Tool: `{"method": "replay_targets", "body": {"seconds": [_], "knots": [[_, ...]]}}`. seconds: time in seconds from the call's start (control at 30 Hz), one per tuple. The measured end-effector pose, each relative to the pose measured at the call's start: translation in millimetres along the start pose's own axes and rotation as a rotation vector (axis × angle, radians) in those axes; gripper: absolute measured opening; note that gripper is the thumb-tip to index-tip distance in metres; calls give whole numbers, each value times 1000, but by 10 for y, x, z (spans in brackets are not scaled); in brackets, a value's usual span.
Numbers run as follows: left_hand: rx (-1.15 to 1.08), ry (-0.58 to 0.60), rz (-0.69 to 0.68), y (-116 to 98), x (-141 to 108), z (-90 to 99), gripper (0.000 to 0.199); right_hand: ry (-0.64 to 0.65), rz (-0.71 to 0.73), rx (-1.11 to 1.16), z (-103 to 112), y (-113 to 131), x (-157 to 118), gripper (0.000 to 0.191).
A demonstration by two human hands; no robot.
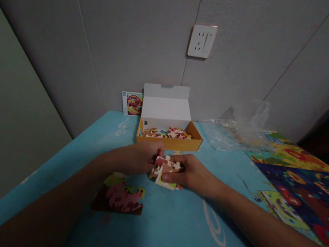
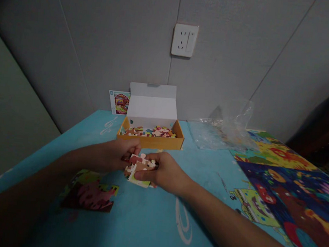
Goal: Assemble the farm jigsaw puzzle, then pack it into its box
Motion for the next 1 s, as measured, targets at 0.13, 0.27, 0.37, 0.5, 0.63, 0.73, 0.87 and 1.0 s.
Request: {"method": "replay_targets", "body": {"seconds": [0.13, 0.27, 0.37, 0.5, 0.63, 0.73, 0.87, 1.0], "knots": [[-47, 119, 41, -33, -109, 19, 25, -35, 41, -101, -2, 35, -15, 38], [238, 153, 453, 359, -430, 262, 31, -47, 50, -115, 3, 66, -44, 37], [193, 256, 703, 631, -723, 258, 31, -25, 28, -101, 28, 43, -45, 34], [343, 55, 554, 689, -886, 153, 55, -26, 46, -88, 124, 22, -22, 30], [617, -172, 230, 649, -1130, -222, 83, -21, 63, -40, 142, 6, -6, 28], [757, -245, 124, 635, -1241, -423, 72, 26, 102, -58, 84, 56, -20, 24], [759, -236, 93, 468, -976, -481, 68, 139, 263, -307, 5, 295, -110, 18], [661, -219, 134, 230, -404, -521, 60, 267, 422, -677, -85, 487, -252, 12]]}}
Point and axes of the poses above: each hand's wrist, its own x-axis towards the middle knuckle, its own z-axis out of the back of the hand, y = z × x, the point moved 9 cm from there along x, towards the middle knuckle, and after that the axes turned 2 degrees about y, right-handed, at the moved point
